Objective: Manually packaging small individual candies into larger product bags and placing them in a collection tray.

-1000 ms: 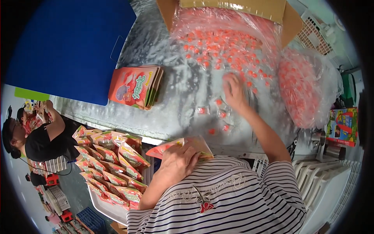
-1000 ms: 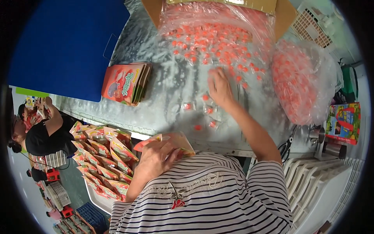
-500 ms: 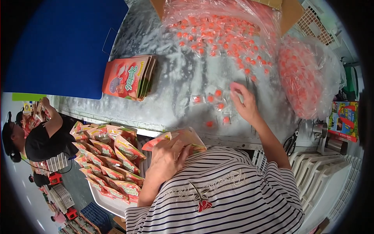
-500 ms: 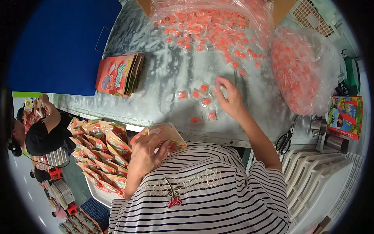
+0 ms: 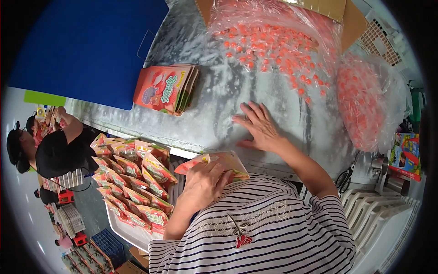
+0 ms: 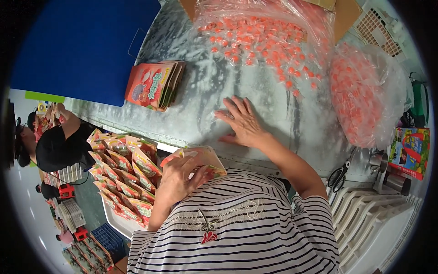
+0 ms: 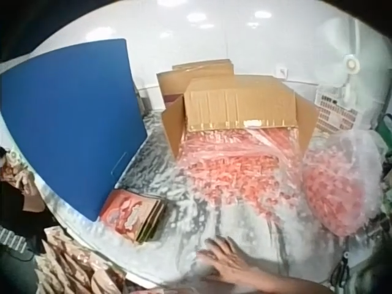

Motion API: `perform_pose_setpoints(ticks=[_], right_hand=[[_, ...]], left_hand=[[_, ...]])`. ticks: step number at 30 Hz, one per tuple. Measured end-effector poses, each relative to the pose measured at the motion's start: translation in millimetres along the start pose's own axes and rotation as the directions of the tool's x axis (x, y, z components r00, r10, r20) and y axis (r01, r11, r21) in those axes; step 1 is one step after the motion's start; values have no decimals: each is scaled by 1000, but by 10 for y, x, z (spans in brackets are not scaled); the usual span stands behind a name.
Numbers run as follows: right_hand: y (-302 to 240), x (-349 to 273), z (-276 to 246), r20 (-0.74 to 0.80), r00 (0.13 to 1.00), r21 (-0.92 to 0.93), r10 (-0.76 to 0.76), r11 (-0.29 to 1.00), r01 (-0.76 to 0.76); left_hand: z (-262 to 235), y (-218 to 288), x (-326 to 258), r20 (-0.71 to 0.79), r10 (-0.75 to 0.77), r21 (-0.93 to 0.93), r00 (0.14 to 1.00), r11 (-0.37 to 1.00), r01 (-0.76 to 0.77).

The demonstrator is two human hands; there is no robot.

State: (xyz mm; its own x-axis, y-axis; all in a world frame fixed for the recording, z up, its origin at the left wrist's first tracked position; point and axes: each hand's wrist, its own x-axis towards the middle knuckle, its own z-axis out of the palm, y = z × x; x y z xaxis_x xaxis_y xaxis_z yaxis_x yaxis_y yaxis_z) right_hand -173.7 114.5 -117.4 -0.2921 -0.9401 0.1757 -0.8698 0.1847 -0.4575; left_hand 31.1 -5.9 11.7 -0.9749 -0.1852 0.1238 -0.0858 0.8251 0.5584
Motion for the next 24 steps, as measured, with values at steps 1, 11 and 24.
perform_pose_setpoints(ticks=[1,11,24], right_hand=[[2,22,30,-77,996,8,-50,999,51],[84,-489,122,-214,972,-55,-101,994,92],[-337,-23,-1091,186,799,937,572,-348,30]], left_hand=[[-14,2,-13,-17,4,11,1000,1000,-4],[-360,85,327,-49,91,0,995,996,-91],[248,49,827,207,157,-81,966,986,-143]])
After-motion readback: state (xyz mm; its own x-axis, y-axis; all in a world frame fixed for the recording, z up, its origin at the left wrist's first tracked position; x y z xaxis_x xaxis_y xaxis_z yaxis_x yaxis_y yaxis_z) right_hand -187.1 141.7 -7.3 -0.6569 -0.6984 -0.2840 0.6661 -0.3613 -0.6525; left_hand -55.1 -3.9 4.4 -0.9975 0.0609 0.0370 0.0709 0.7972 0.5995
